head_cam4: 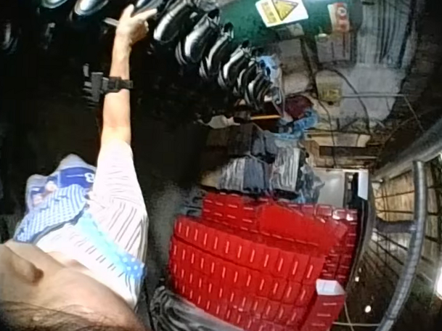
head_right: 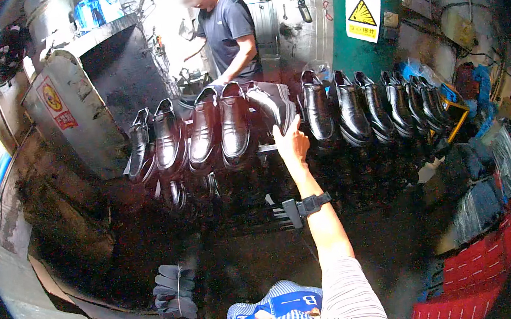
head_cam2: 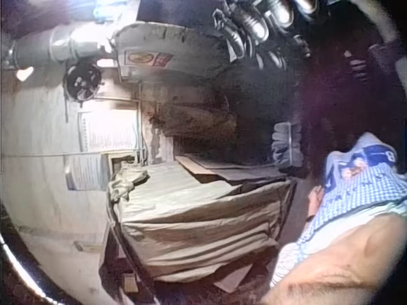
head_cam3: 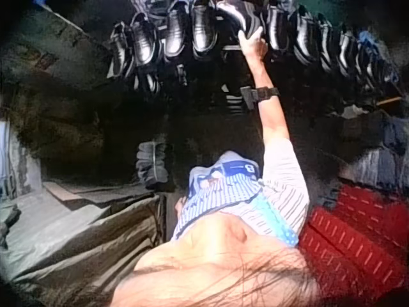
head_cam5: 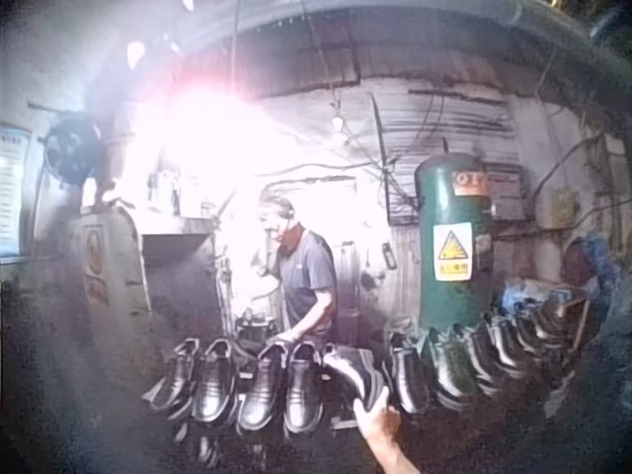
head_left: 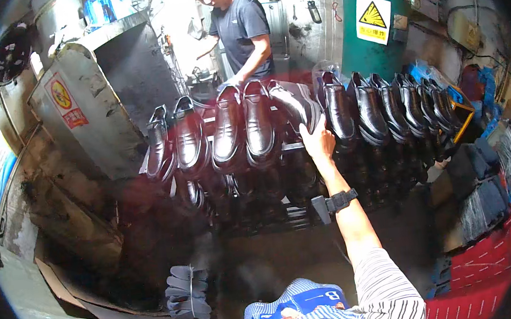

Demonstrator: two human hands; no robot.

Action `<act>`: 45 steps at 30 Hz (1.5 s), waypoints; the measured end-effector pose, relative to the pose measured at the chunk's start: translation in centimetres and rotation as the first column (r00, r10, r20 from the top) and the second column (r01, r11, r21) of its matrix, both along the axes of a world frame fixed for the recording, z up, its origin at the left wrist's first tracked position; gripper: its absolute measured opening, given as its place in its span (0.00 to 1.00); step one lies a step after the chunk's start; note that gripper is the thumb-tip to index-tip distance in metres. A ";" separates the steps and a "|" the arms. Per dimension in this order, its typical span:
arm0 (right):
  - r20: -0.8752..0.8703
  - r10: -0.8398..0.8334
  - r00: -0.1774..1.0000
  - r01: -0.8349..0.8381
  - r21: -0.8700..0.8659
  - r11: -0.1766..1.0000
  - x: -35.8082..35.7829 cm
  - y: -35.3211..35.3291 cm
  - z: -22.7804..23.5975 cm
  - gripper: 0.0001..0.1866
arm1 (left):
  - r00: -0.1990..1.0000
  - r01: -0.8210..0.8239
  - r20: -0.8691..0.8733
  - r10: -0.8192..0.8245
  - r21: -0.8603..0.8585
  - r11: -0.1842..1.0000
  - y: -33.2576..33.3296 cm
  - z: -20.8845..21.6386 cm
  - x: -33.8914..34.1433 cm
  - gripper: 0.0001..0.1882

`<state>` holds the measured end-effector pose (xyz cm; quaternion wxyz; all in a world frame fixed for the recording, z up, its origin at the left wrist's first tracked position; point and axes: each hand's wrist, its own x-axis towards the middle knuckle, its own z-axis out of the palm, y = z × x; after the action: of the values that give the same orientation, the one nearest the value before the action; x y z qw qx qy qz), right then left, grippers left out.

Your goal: Inspecting and handling shoes on racks in a manufacturing facility.

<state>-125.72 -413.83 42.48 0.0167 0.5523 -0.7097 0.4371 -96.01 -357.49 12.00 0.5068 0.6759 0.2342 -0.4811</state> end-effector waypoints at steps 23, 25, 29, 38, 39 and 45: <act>0.507 0.196 0.839 -0.060 -0.273 0.960 -0.8 5.5 -5.0 0.36 | 1.000 0.024 0.012 -0.025 0.073 0.997 3.0 0.4 -1.7 0.14; 0.532 0.195 0.824 -0.012 -0.327 0.945 -1.3 4.5 -5.6 0.37 | 1.000 0.021 0.004 -0.021 0.066 0.998 2.9 0.8 -1.8 0.14; 0.722 0.186 0.666 -0.086 -0.174 0.981 -0.7 3.9 -3.7 0.41 | 0.951 0.266 0.128 -0.282 0.127 0.956 4.1 1.3 -2.4 0.15; 0.273 -0.025 0.962 0.083 -0.203 0.976 0.1 1.7 -1.9 0.32 | 1.000 0.013 -0.017 -0.011 0.086 0.996 4.3 0.9 -3.0 0.17; 0.231 -0.039 0.972 0.079 -0.166 0.983 -0.2 2.1 -1.4 0.31 | 1.000 0.017 -0.015 -0.015 0.095 0.995 4.4 0.9 -3.1 0.16; 0.069 -0.091 0.993 0.102 -0.174 0.979 -1.9 2.9 -3.0 0.32 | 1.000 -0.001 -0.023 0.002 0.041 0.999 6.2 -1.0 -3.3 0.13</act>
<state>-127.60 -410.92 39.50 0.0656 0.5001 -0.6942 0.5136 -99.35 -351.32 10.96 0.4906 0.6805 0.2501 -0.4835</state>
